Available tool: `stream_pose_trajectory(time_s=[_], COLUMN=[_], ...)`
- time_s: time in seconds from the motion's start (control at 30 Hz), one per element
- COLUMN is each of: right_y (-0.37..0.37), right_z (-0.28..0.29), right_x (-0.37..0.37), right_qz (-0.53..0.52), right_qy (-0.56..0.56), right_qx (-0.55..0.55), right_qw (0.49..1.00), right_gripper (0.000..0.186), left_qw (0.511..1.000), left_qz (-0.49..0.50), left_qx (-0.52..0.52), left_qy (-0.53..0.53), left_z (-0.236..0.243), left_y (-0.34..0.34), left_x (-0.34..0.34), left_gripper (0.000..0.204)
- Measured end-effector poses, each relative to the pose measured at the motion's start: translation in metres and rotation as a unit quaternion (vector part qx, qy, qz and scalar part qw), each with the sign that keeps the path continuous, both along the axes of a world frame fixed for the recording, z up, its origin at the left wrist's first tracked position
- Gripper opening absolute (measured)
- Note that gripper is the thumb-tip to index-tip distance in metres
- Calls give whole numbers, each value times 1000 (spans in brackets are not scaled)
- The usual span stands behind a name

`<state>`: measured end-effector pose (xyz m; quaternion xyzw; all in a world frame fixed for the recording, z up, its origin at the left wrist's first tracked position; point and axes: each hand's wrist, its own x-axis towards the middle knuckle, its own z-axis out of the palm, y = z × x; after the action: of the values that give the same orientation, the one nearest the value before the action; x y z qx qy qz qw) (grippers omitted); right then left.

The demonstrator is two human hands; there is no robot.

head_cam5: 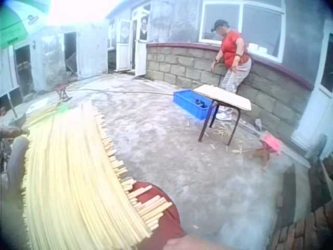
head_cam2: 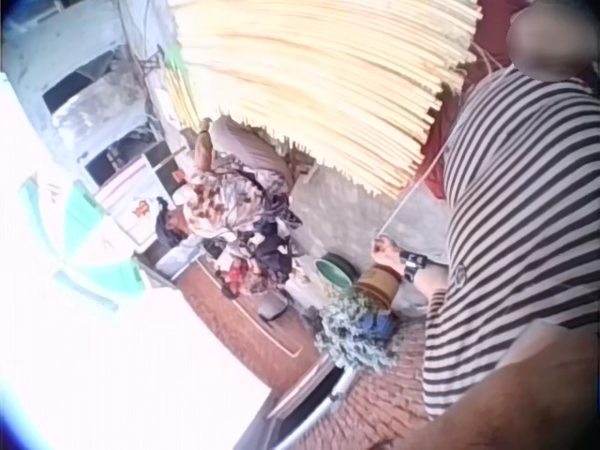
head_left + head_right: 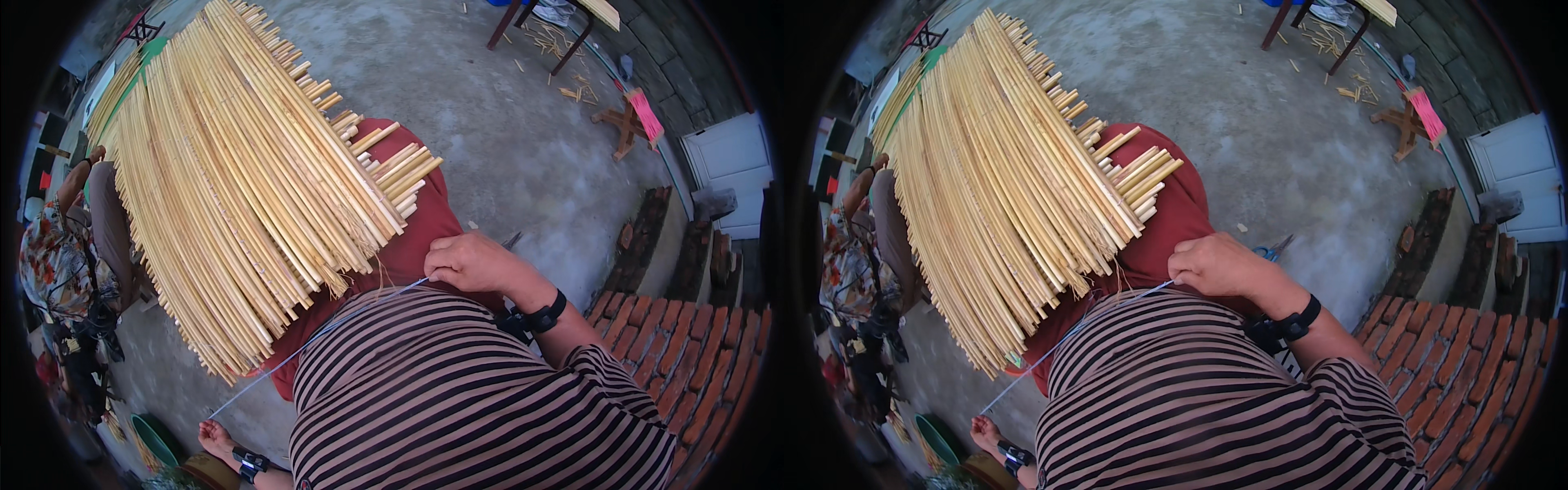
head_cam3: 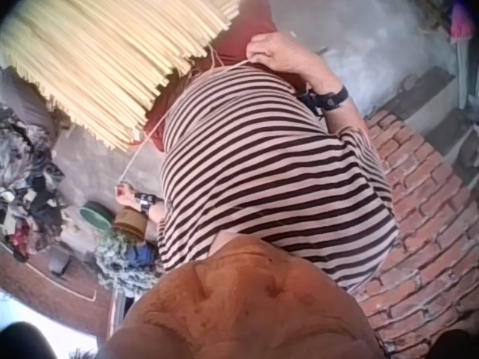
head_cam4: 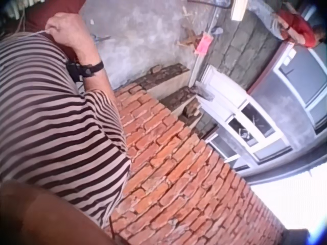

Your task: The person weaves wooden rods together using string to create a mat, first using scissors to trim excess string and then continuing the weaving by hand with a ball of white string.

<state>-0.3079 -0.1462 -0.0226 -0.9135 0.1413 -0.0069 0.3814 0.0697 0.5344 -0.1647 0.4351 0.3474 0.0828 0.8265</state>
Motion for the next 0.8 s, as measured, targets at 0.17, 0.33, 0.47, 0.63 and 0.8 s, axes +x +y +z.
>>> stream_pose_trajectory(time_s=[0.17,0.33,0.47,0.63,0.8], right_y=[-20,-31,-41,-50,-58], right_z=[13,2,-1,-14,-32], right_x=[-22,-39,-49,-50,-62], right_qz=[-81,-119,-207,-320,-396], right_qy=[24,27,58,62,139], right_qx=[-8,-50,-107,-128,-142], right_qw=[996,991,971,937,896], right_gripper=[3,2,4,6,7], left_qw=[999,1000,1000,998,999], left_qz=[-44,4,-18,-53,-43], left_qx=[-26,-3,3,32,-13], left_qy=[-2,4,-17,-22,-11], left_z=[-4,-6,-2,-8,2], left_y=[27,12,-7,21,-24], left_x=[1,6,2,7,-13], left_gripper=[5,6,8,9,6])
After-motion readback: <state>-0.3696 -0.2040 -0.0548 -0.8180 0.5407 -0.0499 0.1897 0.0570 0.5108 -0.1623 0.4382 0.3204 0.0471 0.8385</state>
